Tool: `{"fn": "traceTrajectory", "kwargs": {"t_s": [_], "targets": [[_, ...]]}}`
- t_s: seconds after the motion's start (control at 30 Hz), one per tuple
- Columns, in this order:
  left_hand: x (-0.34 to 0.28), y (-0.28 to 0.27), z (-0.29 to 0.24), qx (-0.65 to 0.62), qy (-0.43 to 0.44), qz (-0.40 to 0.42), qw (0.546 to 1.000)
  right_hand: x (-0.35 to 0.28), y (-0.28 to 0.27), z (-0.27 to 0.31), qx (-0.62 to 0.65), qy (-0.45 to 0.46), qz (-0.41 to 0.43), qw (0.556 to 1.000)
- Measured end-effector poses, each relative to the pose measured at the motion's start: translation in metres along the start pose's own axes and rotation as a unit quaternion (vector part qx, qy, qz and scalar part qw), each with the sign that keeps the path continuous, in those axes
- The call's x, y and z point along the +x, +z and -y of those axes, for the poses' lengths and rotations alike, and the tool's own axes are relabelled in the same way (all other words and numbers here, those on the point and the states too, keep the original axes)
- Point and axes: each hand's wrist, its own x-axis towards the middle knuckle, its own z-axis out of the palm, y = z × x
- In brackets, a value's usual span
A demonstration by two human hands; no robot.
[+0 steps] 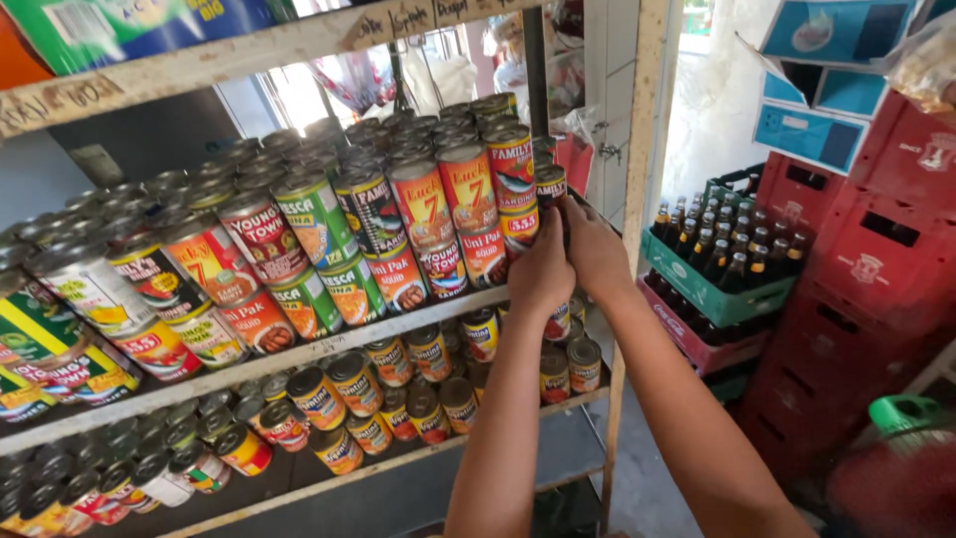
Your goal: Packing canned goods from a grocery shelf into a cardboard box.
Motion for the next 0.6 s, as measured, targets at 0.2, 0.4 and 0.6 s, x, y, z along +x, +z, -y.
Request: {"fn": "traceTrajectory", "kwargs": {"t_s": [0.2,0.4,0.6], "targets": [[-0.041,0.004,0.003,-0.018,0.204,-0.215,0.955,-0.046,-0.016,0.004,0.085,-0.077,-0.097,0.989],[-0.136,0.041,0.024,-0.170,0.178,-0.185,0.951,-0.152,0.006,-0.001,0.226,-0.057,-0.026,0.972],[-0.273,0.154,0.141,-0.305,-0.015,-0.110,0.946,-0.321,0.111,-0.032,0.368,0.119,0.141,0.912]]}}
